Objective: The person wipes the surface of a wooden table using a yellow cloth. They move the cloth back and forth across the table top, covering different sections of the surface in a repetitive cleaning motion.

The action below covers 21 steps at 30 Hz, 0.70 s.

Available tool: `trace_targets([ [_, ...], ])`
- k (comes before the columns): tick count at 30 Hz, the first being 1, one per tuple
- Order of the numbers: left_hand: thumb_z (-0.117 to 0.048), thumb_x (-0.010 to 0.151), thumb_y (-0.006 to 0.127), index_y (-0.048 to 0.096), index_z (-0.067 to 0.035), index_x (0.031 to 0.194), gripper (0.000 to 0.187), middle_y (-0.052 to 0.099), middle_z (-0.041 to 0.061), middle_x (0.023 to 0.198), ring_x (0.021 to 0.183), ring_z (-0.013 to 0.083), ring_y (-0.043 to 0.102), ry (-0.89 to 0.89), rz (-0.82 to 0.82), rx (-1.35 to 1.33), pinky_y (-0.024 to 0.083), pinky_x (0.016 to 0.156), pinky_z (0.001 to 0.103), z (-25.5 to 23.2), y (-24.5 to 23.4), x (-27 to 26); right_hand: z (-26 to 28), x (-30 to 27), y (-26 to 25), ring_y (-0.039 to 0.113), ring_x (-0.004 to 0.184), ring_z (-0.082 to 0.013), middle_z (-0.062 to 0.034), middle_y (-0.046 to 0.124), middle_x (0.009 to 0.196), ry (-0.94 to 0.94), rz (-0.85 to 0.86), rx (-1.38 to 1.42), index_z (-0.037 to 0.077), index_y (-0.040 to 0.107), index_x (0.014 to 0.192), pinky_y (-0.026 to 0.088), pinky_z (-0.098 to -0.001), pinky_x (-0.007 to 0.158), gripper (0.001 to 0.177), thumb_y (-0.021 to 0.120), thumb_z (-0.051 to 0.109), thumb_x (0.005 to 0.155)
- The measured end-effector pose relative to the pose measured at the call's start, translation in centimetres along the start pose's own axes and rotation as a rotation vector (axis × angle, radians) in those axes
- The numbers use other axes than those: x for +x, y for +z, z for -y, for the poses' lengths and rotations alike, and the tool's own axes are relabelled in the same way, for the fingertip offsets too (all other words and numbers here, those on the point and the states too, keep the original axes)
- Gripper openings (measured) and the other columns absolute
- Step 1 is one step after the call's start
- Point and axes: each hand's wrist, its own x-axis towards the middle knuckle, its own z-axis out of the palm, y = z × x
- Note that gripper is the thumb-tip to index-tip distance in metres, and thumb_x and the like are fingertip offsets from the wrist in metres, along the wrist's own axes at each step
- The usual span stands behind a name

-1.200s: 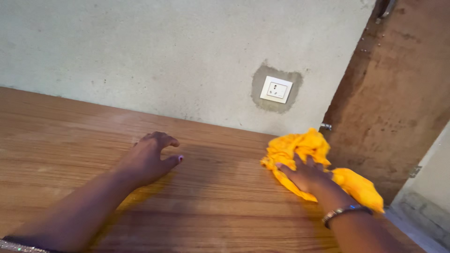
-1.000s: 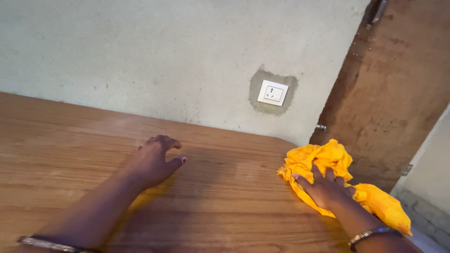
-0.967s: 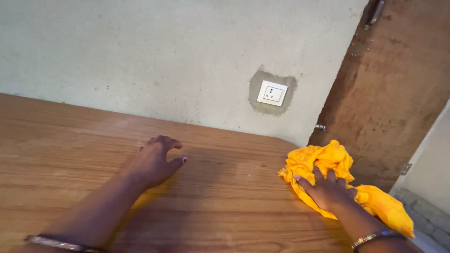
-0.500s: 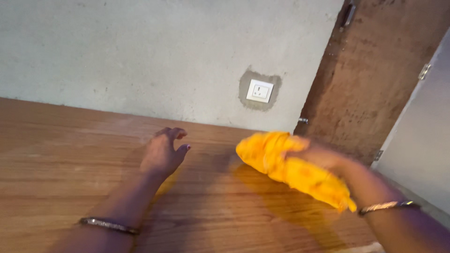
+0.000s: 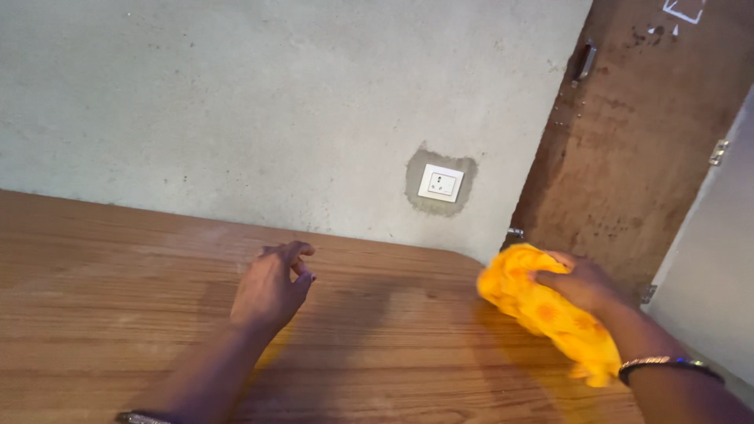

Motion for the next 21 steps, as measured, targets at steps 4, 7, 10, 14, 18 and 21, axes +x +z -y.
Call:
trace_targets([
  [4,-0.017,0.081,0.078,0.069,-0.015,0.121,0.041,0.076,0.005,0.091,0.108,0.0275,0.065,0.036,-0.012,-0.006,0.053,0.094,0.043,0.6,0.4,0.0,7.2,-3.1,4.4,0.070,0.110,-0.0214,-0.0065,0.073,0.125,0.054,0.047,0.335,0.021,0.057,0.144,0.055,-0.0380,0.093,0.069,0.069,0.051,0.083],
  [7,-0.017,0.080,0.079,0.069,-0.015,0.120,0.042,0.075,0.006,0.094,0.106,0.0274,0.066,0.018,-0.001,-0.029,0.054,0.093,0.042,1.3,0.9,-0.1,11.2,-5.0,7.7,0.070,0.117,-0.0215,-0.0104,0.075,0.129,-0.162,0.322,0.355,0.012,0.062,0.139,0.054,-0.0356,0.099,0.072,0.058,0.065,0.089],
  [10,-0.019,0.078,0.081,0.069,-0.013,0.120,0.044,0.074,0.007,0.100,0.106,0.0297,0.066,0.078,-0.016,-0.014,0.053,0.093,0.043,2.3,1.6,0.1,12.8,-7.9,12.4,0.039,0.142,-0.0332,-0.0181,0.041,0.154,-0.276,0.417,-0.131,0.021,0.044,0.152,0.036,-0.0439,0.114,0.087,0.056,0.076,0.086],
  [14,-0.021,0.078,0.082,0.069,-0.013,0.120,0.045,0.074,0.009,0.104,0.107,0.0305,0.066,0.099,0.009,-0.018,0.053,0.091,0.043,3.1,2.6,0.2,11.8,-8.3,14.3,0.016,0.157,-0.0379,-0.0127,0.007,0.172,-0.133,0.435,-0.298,0.033,0.026,0.162,0.022,-0.0517,0.123,0.103,0.051,0.085,0.077],
  [18,-0.022,0.079,0.081,0.069,-0.013,0.121,0.045,0.075,0.009,0.107,0.108,0.0307,0.066,0.093,0.040,-0.016,0.053,0.093,0.043,3.0,2.3,0.1,8.7,-7.5,13.1,0.028,0.154,-0.0382,-0.0121,0.011,0.171,0.010,0.345,-0.342,0.038,0.023,0.162,0.029,-0.0504,0.124,0.106,0.050,0.089,0.073],
  [21,-0.024,0.080,0.079,0.068,-0.013,0.122,0.045,0.075,0.009,0.110,0.107,0.0292,0.068,0.052,0.071,-0.036,0.055,0.092,0.041,2.5,2.1,-0.1,7.4,-8.6,11.2,0.027,0.154,-0.0412,-0.0078,0.014,0.172,0.194,0.264,-0.457,0.042,0.020,0.163,0.028,-0.0583,0.122,0.102,0.046,0.089,0.076],
])
